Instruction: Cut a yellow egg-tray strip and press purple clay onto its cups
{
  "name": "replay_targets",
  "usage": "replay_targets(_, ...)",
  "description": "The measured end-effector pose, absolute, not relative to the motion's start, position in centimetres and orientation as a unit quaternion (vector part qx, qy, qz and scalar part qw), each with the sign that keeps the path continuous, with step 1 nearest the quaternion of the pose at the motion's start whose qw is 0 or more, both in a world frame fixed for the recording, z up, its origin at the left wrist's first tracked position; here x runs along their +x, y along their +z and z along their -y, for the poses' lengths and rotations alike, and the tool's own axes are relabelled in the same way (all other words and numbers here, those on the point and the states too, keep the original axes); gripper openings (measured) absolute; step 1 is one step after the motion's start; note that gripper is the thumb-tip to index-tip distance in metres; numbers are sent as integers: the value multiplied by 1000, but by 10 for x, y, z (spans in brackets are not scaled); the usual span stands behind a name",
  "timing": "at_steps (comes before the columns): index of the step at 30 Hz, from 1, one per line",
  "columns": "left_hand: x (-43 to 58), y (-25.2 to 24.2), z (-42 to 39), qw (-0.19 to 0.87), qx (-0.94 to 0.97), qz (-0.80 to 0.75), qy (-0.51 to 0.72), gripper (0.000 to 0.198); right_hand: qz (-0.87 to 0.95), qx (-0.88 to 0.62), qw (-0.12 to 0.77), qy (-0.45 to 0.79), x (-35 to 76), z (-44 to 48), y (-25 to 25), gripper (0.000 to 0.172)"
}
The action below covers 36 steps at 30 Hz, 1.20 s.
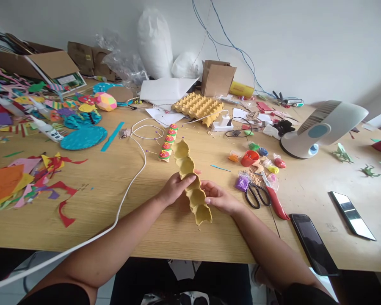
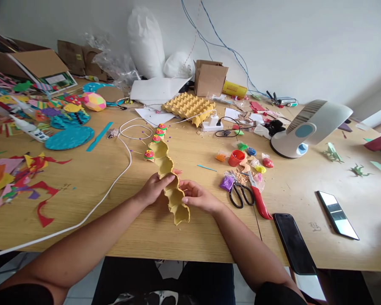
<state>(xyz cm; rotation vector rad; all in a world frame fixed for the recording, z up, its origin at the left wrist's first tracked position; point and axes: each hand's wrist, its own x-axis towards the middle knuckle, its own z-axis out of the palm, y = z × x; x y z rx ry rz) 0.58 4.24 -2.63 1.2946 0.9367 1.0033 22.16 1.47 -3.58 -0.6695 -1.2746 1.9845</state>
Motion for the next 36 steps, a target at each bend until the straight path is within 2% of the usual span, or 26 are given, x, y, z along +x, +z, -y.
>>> replay_targets(4, 4, -34, -46, 640, 525, -349, 439, 58, 449, -281, 342, 776, 221, -14, -36, 43)
replay_targets(10, 2, -41, -51, 720, 503, -224, 423, 54, 386, -290, 381, 789, 218, -14, -35, 29)
replay_targets(15, 4, -39, -48, 769, 470, -194, 387, 56, 387, -285, 352, 803, 218, -13, -33, 23)
replay_targets(22, 8, -40, -48, 758, 460, -229, 401, 48, 418, -274, 331, 801, 219, -13, -43, 36)
replay_targets(28, 8, -30, -46, 766, 425, -261, 406, 50, 440, -288, 336, 781, 219, -14, -46, 39)
replay_targets(32, 7, -19, -46, 752, 408, -308, 416, 42, 499, -361, 430, 660, 225, -20, -37, 34)
replay_targets(34, 7, -17, -46, 740, 405, -333, 422, 39, 550, -433, 481, 528, 233, -25, -31, 24)
replay_targets(36, 8, -17, -46, 734, 401, -346, 425, 38, 609, -510, 491, 358, 242, -30, -24, 18)
